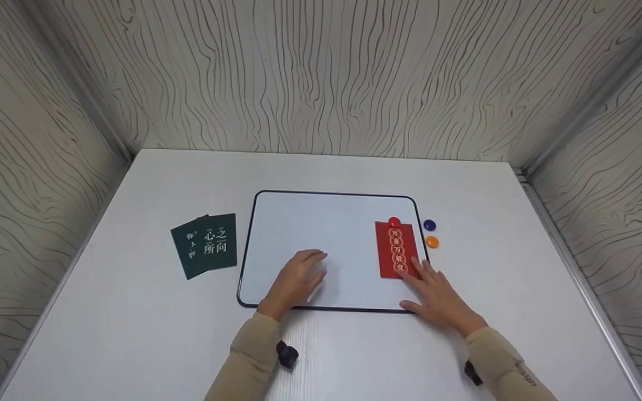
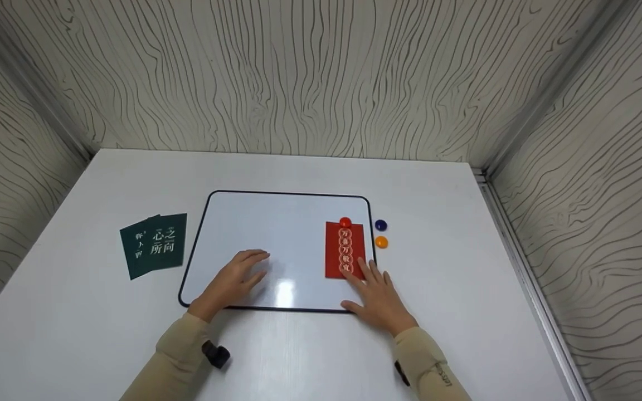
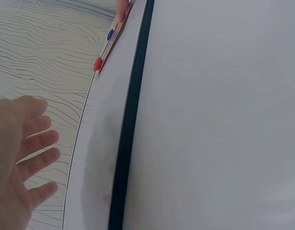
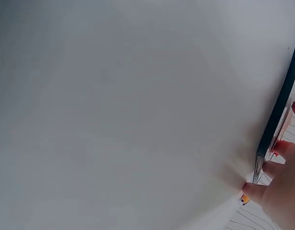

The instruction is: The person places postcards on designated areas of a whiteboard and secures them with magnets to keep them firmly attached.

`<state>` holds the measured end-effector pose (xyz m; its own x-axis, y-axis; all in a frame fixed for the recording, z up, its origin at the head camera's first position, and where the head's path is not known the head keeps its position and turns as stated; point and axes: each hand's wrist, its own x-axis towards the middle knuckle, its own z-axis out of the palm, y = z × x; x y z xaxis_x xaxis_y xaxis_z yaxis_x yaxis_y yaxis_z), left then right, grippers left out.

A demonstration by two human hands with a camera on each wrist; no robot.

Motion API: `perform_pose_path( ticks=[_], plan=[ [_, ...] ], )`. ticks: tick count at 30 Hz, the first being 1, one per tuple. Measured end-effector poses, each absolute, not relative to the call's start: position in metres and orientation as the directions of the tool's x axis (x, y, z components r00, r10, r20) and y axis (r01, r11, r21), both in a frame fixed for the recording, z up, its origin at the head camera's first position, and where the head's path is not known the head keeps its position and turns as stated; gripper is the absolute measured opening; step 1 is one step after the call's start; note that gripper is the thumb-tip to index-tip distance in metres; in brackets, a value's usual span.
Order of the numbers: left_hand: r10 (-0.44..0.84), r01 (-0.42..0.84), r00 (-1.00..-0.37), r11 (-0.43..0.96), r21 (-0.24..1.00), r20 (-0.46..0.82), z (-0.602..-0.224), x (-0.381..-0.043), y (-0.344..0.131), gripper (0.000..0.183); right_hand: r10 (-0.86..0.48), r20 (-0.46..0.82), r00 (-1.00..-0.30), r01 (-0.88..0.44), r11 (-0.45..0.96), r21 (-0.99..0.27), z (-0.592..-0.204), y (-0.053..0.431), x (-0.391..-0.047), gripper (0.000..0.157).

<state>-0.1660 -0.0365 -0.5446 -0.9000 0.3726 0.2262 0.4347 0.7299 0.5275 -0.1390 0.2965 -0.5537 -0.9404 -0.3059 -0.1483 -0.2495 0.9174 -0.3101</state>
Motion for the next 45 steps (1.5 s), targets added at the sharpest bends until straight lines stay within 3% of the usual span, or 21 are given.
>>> perform_pose_path(
  ticks=[8, 17, 45],
  plan=[
    [0.347, 0.409, -0.912, 0.742, 0.532, 0.217, -0.542, -0.17, -0.047, 0.035, -0.325, -0.14, -0.935, -0.267, 0.908, -0.324, -0.554, 0.298, -0.139, 0.071],
    [0.27, 0.266, -0.959, 0.743, 0.614, 0.088, -0.531, -0.178, -0.062, 0.036, -0.314, -0.152, -0.937, -0.248, 0.906, -0.343, -0.552, 0.297, -0.14, 0.07],
    [0.151, 0.148, -0.987, 0.737, 0.66, 0.054, -0.522, -0.189, -0.093, 0.036, -0.304, -0.163, -0.939, -0.24, 0.915, -0.324, -0.554, 0.298, -0.142, 0.072]
  ],
)
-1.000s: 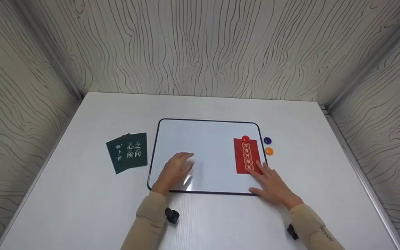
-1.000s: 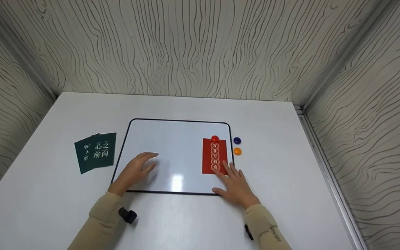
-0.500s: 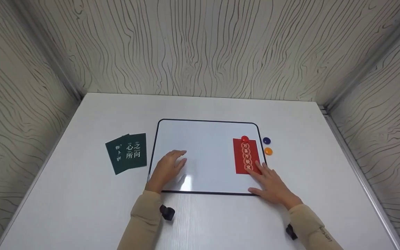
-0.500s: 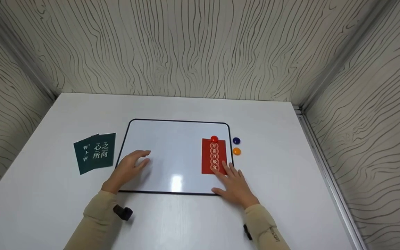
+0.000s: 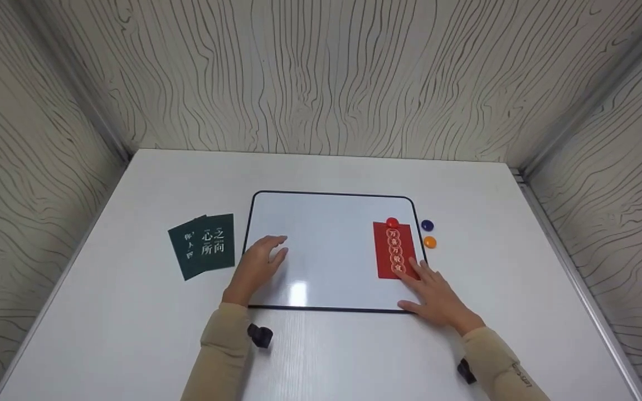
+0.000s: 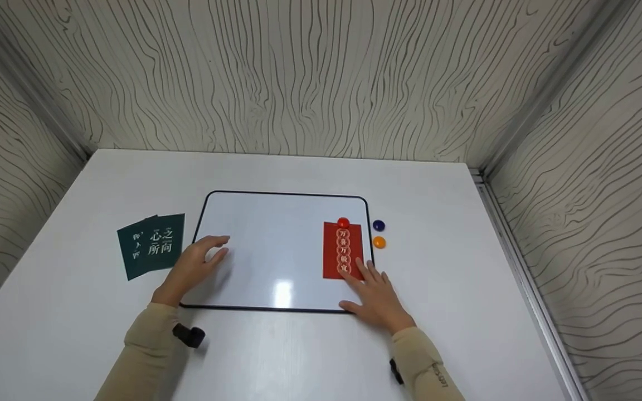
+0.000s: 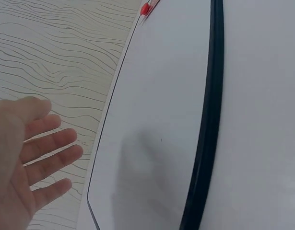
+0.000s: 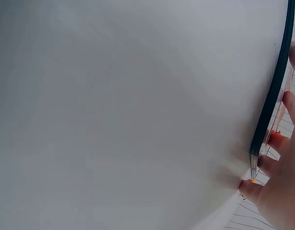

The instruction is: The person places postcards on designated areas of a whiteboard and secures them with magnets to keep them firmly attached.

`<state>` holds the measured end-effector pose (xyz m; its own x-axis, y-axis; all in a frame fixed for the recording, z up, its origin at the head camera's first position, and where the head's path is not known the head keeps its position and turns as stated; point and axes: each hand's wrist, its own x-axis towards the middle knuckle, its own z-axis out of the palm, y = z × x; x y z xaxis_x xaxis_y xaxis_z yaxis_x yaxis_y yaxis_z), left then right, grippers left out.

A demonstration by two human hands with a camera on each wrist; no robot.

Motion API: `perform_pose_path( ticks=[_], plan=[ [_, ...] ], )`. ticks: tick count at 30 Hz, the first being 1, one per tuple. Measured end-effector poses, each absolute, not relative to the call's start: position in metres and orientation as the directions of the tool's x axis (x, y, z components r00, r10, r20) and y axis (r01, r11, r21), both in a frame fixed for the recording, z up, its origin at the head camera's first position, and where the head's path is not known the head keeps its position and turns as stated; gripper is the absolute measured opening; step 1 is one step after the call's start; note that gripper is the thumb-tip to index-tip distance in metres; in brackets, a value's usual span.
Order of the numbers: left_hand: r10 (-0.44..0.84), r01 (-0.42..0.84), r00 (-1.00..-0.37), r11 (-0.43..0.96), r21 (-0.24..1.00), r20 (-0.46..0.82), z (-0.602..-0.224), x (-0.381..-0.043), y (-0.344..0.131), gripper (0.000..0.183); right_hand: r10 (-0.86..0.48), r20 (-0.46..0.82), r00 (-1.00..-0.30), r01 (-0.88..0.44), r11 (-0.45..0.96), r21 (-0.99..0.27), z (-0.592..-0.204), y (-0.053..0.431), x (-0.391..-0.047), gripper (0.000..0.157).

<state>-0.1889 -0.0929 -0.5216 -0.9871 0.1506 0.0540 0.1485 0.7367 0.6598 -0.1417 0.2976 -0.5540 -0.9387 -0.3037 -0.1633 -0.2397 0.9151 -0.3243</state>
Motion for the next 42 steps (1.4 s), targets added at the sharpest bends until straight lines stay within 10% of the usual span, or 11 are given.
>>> perform_pose_path(
  ticks=[42],
  plan=[
    [-0.065, -0.108, -0.994, 0.671, 0.733, -0.087, -0.533, -0.193, -0.159, 0.041, -0.294, -0.166, -0.941, -0.222, 0.909, -0.353, -0.551, 0.297, -0.14, 0.07]
  ],
)
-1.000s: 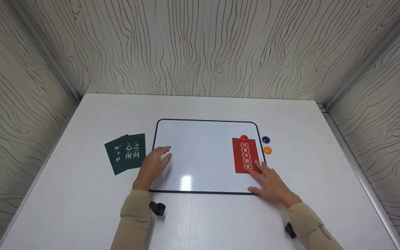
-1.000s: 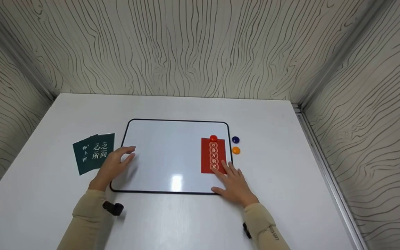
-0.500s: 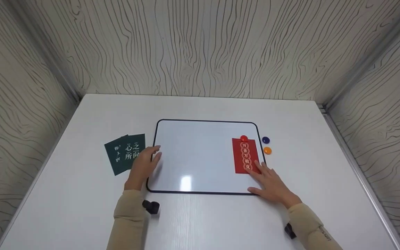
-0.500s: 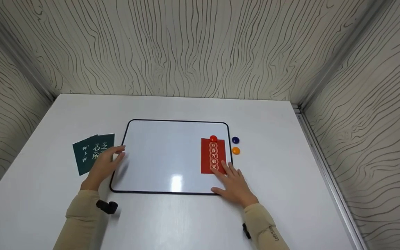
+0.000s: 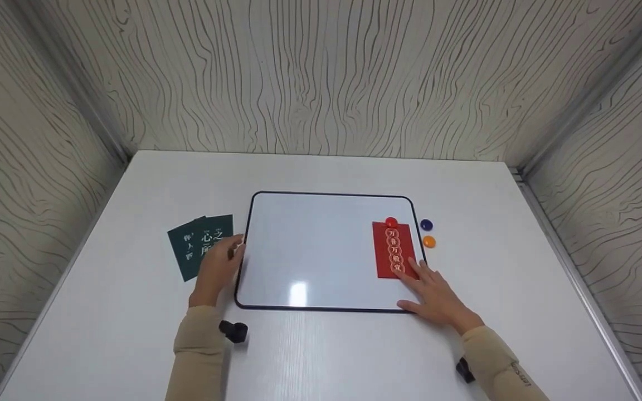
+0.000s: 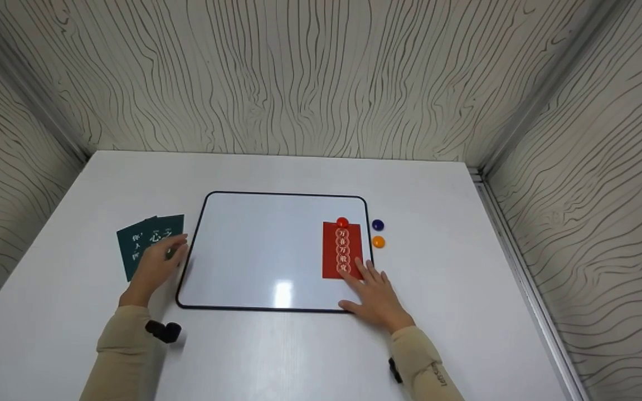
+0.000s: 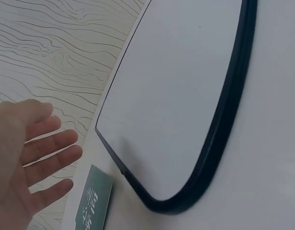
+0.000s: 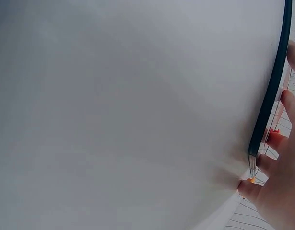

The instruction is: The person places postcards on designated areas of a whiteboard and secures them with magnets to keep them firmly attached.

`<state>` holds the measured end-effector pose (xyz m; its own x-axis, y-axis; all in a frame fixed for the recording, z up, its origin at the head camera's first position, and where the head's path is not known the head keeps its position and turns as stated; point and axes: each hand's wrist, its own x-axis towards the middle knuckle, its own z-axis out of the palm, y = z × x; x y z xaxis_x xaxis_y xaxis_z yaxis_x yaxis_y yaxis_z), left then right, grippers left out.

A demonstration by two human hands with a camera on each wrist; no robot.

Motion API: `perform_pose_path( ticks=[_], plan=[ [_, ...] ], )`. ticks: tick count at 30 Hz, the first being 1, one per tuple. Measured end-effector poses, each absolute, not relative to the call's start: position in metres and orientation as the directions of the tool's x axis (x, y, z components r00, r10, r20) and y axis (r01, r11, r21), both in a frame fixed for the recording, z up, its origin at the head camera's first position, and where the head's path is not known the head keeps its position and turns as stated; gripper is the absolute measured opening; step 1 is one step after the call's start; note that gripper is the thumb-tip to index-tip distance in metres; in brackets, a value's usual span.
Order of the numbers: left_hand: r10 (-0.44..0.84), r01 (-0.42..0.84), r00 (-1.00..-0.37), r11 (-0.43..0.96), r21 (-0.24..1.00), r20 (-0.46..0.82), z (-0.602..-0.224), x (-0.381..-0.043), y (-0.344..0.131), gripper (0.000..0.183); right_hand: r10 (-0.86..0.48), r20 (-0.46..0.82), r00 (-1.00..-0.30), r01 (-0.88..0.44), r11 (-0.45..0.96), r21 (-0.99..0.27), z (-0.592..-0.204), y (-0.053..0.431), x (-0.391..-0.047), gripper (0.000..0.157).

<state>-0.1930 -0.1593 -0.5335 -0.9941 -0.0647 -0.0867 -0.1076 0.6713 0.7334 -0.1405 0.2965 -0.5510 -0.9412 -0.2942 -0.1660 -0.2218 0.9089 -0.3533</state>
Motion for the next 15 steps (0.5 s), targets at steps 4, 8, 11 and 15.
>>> perform_pose_path(
  ticks=[4, 8, 11, 15],
  plan=[
    [-0.087, -0.1, -0.995, 0.677, 0.729, -0.055, -0.538, -0.191, -0.166, 0.04, -0.294, -0.173, -0.94, -0.22, 0.911, -0.349, -0.552, 0.297, -0.14, 0.071],
    [-0.106, -0.097, -0.994, 0.693, 0.714, -0.032, -0.54, -0.189, -0.171, 0.039, -0.291, -0.179, -0.94, -0.217, 0.913, -0.346, -0.552, 0.296, -0.14, 0.072],
    [-0.114, -0.102, -0.993, 0.704, 0.703, -0.03, -0.541, -0.187, -0.173, 0.039, -0.291, -0.178, -0.94, -0.216, 0.913, -0.347, -0.551, 0.296, -0.14, 0.071],
    [-0.129, -0.125, -0.991, 0.706, 0.697, -0.047, -0.542, -0.187, -0.178, 0.04, -0.292, -0.178, -0.94, -0.217, 0.912, -0.347, -0.55, 0.296, -0.14, 0.071]
  ],
)
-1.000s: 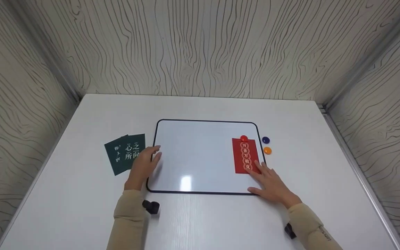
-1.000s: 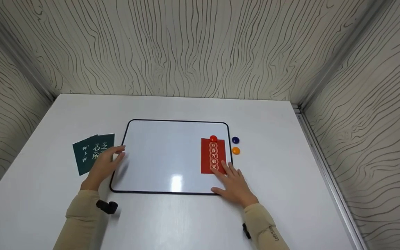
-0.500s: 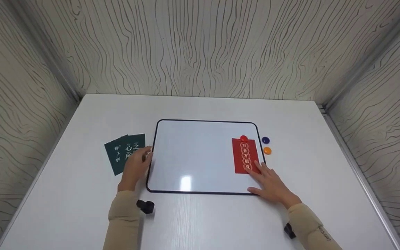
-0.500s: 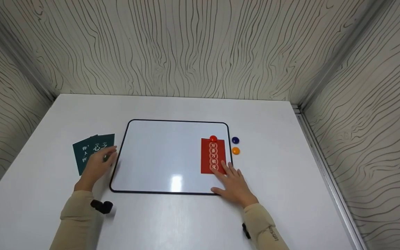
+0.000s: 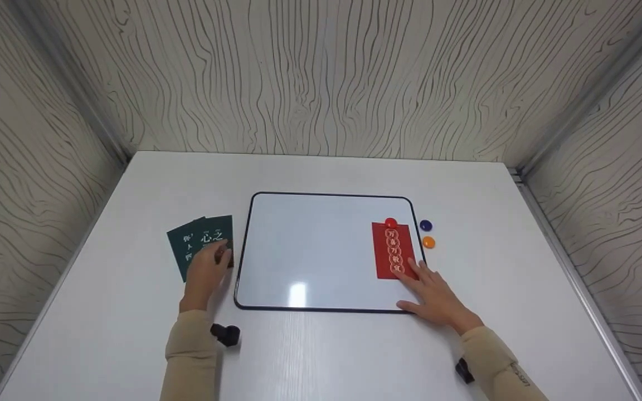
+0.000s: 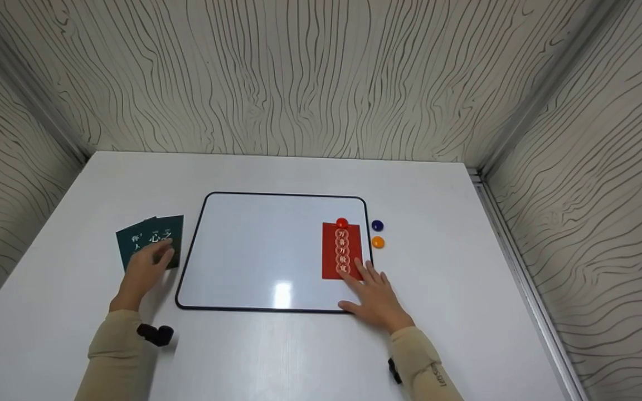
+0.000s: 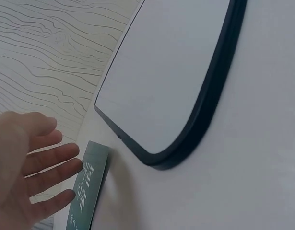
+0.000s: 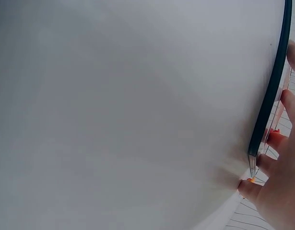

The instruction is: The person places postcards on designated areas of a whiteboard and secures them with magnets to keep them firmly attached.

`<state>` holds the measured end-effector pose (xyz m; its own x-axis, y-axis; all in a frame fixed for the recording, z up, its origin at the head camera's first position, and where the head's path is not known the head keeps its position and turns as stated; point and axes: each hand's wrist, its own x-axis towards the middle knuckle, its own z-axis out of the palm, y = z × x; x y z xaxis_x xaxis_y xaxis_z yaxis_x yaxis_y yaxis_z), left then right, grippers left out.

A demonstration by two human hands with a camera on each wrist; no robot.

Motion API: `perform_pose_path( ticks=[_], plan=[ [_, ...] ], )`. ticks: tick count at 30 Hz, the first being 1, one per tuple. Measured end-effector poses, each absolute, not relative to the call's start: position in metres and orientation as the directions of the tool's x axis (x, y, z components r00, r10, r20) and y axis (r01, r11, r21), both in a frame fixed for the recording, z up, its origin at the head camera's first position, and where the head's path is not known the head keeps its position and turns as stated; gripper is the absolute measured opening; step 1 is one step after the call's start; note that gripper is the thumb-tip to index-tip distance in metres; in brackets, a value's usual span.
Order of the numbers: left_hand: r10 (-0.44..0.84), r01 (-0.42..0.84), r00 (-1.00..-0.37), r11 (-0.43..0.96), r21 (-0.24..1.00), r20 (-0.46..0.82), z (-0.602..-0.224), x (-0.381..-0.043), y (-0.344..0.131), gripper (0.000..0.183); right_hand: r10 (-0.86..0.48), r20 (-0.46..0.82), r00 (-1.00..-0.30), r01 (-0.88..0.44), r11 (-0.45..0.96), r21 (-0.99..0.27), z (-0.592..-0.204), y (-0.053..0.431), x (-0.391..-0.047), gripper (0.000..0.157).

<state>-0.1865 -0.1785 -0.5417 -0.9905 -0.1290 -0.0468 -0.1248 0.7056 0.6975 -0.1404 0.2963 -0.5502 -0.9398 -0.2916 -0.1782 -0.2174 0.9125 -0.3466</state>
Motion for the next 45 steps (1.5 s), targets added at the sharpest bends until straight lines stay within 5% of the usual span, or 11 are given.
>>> perform_pose_path(
  ticks=[14, 27, 45],
  plan=[
    [-0.231, -0.213, -0.971, 0.705, 0.676, -0.065, -0.544, -0.18, -0.192, 0.039, -0.298, -0.171, -0.939, -0.228, 0.913, -0.339, -0.552, 0.297, -0.14, 0.072],
    [-0.455, -0.352, -0.886, 0.545, 0.761, -0.084, -0.546, -0.176, -0.195, 0.038, -0.296, -0.166, -0.941, -0.223, 0.908, -0.355, -0.552, 0.296, -0.14, 0.072],
    [-0.549, -0.437, -0.826, 0.485, 0.757, -0.126, -0.549, -0.178, -0.198, 0.045, -0.297, -0.148, -0.943, -0.23, 0.907, -0.353, -0.554, 0.297, -0.14, 0.072]
  ],
)
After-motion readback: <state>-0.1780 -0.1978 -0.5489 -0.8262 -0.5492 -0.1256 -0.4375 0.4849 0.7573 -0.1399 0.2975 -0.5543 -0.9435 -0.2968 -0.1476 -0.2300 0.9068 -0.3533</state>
